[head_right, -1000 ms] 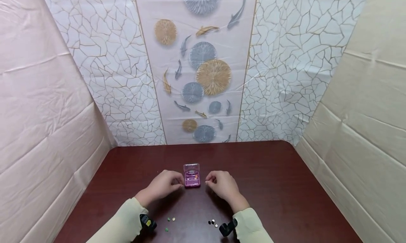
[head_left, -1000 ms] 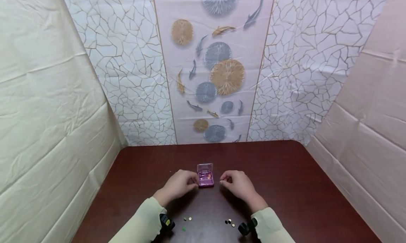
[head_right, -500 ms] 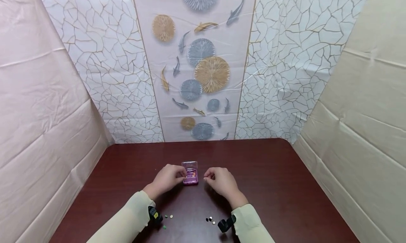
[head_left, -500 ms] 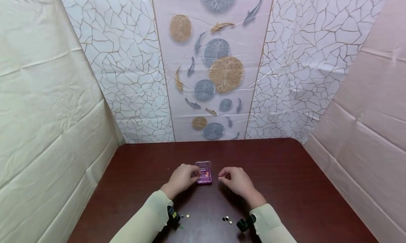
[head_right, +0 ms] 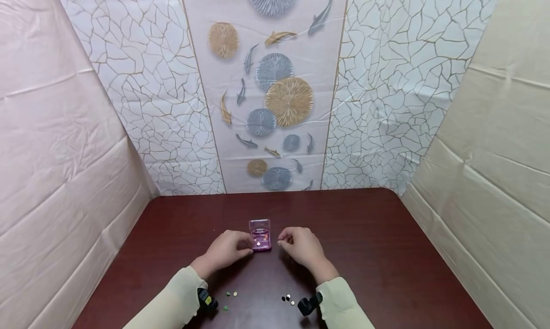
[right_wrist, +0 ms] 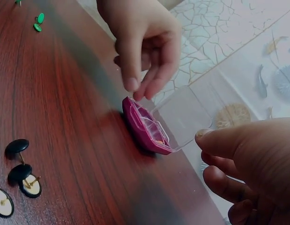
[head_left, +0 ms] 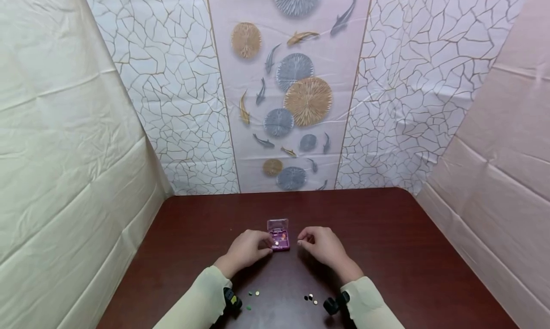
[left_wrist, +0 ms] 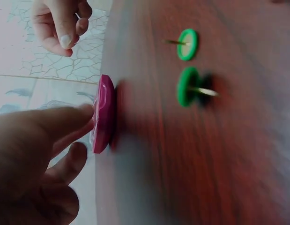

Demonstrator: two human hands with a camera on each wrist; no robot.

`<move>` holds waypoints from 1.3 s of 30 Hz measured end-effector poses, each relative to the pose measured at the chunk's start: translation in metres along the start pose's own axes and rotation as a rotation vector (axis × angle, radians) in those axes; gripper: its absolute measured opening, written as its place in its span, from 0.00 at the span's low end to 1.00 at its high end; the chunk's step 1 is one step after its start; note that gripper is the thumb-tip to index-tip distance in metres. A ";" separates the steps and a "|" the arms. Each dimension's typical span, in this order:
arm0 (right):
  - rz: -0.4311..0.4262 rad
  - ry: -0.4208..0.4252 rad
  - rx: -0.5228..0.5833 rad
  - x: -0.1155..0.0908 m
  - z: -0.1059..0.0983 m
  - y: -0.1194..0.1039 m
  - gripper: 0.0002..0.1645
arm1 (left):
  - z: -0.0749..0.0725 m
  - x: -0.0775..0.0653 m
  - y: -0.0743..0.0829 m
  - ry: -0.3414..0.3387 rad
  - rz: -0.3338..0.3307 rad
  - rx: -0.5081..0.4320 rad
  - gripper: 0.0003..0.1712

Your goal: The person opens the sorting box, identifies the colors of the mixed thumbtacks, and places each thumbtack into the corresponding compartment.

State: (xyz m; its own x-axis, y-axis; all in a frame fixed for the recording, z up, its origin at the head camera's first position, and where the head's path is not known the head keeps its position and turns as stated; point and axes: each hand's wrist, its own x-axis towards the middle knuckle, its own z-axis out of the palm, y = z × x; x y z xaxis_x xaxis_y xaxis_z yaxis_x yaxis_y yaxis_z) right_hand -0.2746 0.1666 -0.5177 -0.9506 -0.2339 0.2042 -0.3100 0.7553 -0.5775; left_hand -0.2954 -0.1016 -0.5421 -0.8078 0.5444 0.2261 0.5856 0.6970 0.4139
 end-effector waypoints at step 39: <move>-0.005 0.020 0.015 -0.010 -0.006 0.000 0.03 | -0.028 -0.074 0.018 -0.411 0.182 -0.155 0.08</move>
State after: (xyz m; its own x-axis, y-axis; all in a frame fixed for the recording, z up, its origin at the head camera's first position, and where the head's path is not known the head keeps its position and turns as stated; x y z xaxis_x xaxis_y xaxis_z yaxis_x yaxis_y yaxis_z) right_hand -0.2650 0.1727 -0.5154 -0.9485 -0.2250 0.2228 -0.3148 0.7449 -0.5882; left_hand -0.2271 -0.1431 -0.5266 -0.5806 0.8128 -0.0477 0.6730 0.5121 0.5337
